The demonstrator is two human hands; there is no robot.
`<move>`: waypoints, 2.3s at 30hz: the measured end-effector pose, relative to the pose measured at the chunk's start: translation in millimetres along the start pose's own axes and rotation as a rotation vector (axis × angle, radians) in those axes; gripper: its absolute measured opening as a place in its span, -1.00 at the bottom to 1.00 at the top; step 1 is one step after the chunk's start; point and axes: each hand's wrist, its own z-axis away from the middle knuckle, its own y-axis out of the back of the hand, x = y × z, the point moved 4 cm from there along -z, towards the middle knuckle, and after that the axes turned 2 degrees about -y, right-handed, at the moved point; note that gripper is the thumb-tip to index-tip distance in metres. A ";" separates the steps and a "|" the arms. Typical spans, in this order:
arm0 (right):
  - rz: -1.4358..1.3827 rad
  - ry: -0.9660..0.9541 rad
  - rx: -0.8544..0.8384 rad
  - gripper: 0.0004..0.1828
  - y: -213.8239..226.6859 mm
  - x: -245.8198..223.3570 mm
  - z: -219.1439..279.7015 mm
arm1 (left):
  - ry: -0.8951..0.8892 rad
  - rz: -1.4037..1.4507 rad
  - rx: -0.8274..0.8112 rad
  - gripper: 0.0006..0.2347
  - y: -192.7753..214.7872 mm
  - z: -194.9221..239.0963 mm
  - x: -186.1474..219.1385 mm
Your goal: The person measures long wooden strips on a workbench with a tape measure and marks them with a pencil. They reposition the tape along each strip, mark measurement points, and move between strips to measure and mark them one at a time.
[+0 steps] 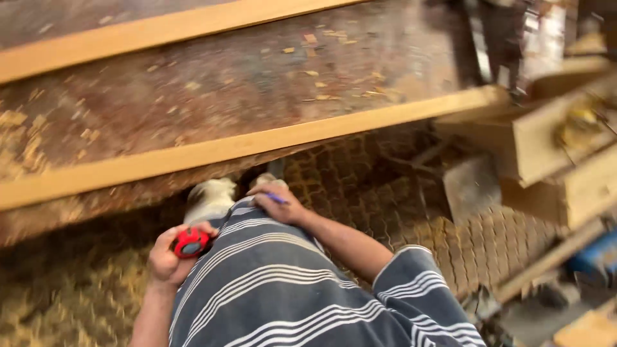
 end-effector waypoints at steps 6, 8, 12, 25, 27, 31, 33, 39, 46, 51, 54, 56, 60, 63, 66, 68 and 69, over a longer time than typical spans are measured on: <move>-0.172 -0.080 0.201 -0.73 -16.8 6.5 13.7 | 0.180 0.150 -0.097 -0.69 -19.1 -44.9 37.6; -0.203 -0.076 0.258 -0.71 -16.8 -17.6 17.2 | 0.280 -0.075 -0.084 -0.70 -16.7 -69.5 40.5; -0.105 -0.069 0.355 -0.74 -25.0 -41.6 26.3 | 0.499 -0.674 -0.154 -0.70 18.8 -116.1 3.7; -0.390 -0.247 0.451 -0.67 8.8 32.7 67.2 | 0.636 -1.246 -0.527 -0.70 -108.4 -136.5 -41.2; -0.452 -0.252 0.396 -0.66 27.8 46.7 68.0 | 0.604 -1.238 -0.544 -0.68 -132.8 -141.5 -48.1; -0.482 -0.180 0.313 -0.71 84.6 68.0 90.8 | 0.616 -1.303 -0.471 -0.68 -174.7 -152.9 -92.2; -0.383 -0.119 0.276 -0.78 110.6 77.7 107.1 | 0.563 -1.314 -0.491 -0.69 -189.7 -159.2 -121.7; -0.721 -0.469 0.183 -0.81 163.1 95.1 144.5 | 0.501 -1.378 -0.257 -0.63 -210.8 -175.4 -182.7; -0.699 -0.357 0.111 -0.76 203.7 78.3 119.9 | 0.384 -1.335 -0.314 -0.71 -241.2 -203.3 -155.4; -0.720 -0.207 0.495 -0.75 312.1 56.4 135.3 | 0.498 -1.790 -0.374 -0.77 -191.2 -257.2 -146.8; -0.594 -0.170 0.837 -0.79 405.4 81.4 174.2 | 0.592 -1.776 -0.562 -0.80 -167.7 -272.8 -159.6; -0.629 -0.154 0.868 -0.79 451.4 95.4 199.0 | 0.726 -1.688 -0.481 -0.82 -158.6 -282.4 -166.0; -0.646 -0.139 0.958 -0.81 529.5 118.2 221.7 | 0.607 -1.659 -0.614 -0.83 -150.3 -325.3 -208.0; -0.563 -0.121 0.969 -0.84 575.7 133.8 217.2 | 0.693 -1.523 -0.463 -0.83 -225.1 -338.9 -227.1; -0.485 -0.021 0.971 -0.87 630.6 143.6 210.7 | 0.631 -1.752 -0.498 -0.65 -214.0 -372.8 -274.3; -0.432 0.001 0.989 -0.87 660.4 151.0 205.2 | 0.633 -1.691 -0.422 -0.60 -257.9 -385.8 -277.0; -0.363 0.036 1.033 -0.87 676.4 152.8 206.1 | 0.616 -1.636 -0.377 -0.55 -282.5 -399.0 -276.4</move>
